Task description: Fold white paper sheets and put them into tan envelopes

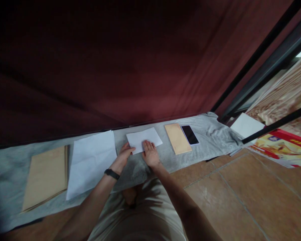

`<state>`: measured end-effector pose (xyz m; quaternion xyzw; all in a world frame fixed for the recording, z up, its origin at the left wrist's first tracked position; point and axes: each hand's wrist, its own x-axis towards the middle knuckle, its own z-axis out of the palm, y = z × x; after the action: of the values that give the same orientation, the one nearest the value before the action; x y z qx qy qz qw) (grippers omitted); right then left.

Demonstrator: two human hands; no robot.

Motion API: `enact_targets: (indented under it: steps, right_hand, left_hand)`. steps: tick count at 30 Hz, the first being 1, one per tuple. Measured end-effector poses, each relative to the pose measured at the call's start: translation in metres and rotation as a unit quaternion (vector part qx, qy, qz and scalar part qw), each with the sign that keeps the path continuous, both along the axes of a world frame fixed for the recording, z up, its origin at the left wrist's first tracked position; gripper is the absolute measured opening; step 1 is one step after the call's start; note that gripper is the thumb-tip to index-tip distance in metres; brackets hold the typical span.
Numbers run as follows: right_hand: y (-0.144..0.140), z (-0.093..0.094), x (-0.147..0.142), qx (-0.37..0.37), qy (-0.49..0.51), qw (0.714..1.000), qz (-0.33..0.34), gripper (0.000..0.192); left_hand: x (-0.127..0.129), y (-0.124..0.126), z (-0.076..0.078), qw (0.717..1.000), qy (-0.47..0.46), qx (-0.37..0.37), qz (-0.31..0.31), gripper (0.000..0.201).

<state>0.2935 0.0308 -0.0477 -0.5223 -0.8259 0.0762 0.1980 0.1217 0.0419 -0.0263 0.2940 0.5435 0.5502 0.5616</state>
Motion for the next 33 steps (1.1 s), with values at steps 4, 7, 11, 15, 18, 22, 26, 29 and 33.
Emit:
enact_targets:
  steps: [4, 7, 11, 15, 18, 22, 26, 29, 33]
  right_hand:
    - [-0.003, 0.016, -0.002, -0.028, 0.088, 0.996, -0.002, 0.059]
    - [-0.003, 0.037, -0.003, -0.079, 0.318, 0.944, -0.031, 0.048]
    - [0.003, 0.068, -0.007, -0.155, 0.667, 0.724, -0.088, 0.027]
    - [0.002, 0.075, -0.009, -0.198, 0.813, 0.533, -0.123, 0.016]
    - [-0.008, 0.061, -0.007, -0.255, 0.824, 0.476, -0.172, 0.006]
    - [-0.030, 0.042, 0.006, -0.403, 0.769, 0.458, -0.191, 0.008]
    - [-0.054, 0.042, 0.024, -0.573, 0.643, 0.501, -0.089, 0.014]
    - [-0.057, 0.046, 0.029, -0.535, 0.586, 0.607, -0.045, 0.034]
    - [-0.033, 0.041, 0.021, -0.288, 0.508, 0.806, -0.098, 0.035]
  left_hand:
    - [-0.002, -0.014, 0.008, 0.999, -0.034, -0.003, 0.008, 0.043]
    - [-0.010, -0.017, 0.016, 0.995, -0.089, 0.002, 0.045, 0.048]
    - [-0.017, -0.015, 0.023, 0.993, -0.090, 0.000, 0.075, 0.049]
    - [-0.009, -0.012, 0.023, 0.995, -0.094, 0.030, 0.017, 0.059]
    - [-0.004, -0.010, 0.019, 0.998, -0.032, 0.050, 0.004, 0.066]
    - [-0.012, -0.002, 0.012, 0.978, 0.204, 0.043, -0.030, 0.064]
    - [-0.027, 0.006, 0.013, 0.886, 0.452, 0.003, -0.102, 0.068]
    - [-0.028, 0.006, 0.017, 0.822, 0.546, -0.053, -0.150, 0.070]
    - [-0.008, -0.009, 0.020, 0.756, 0.648, -0.007, -0.090, 0.065]
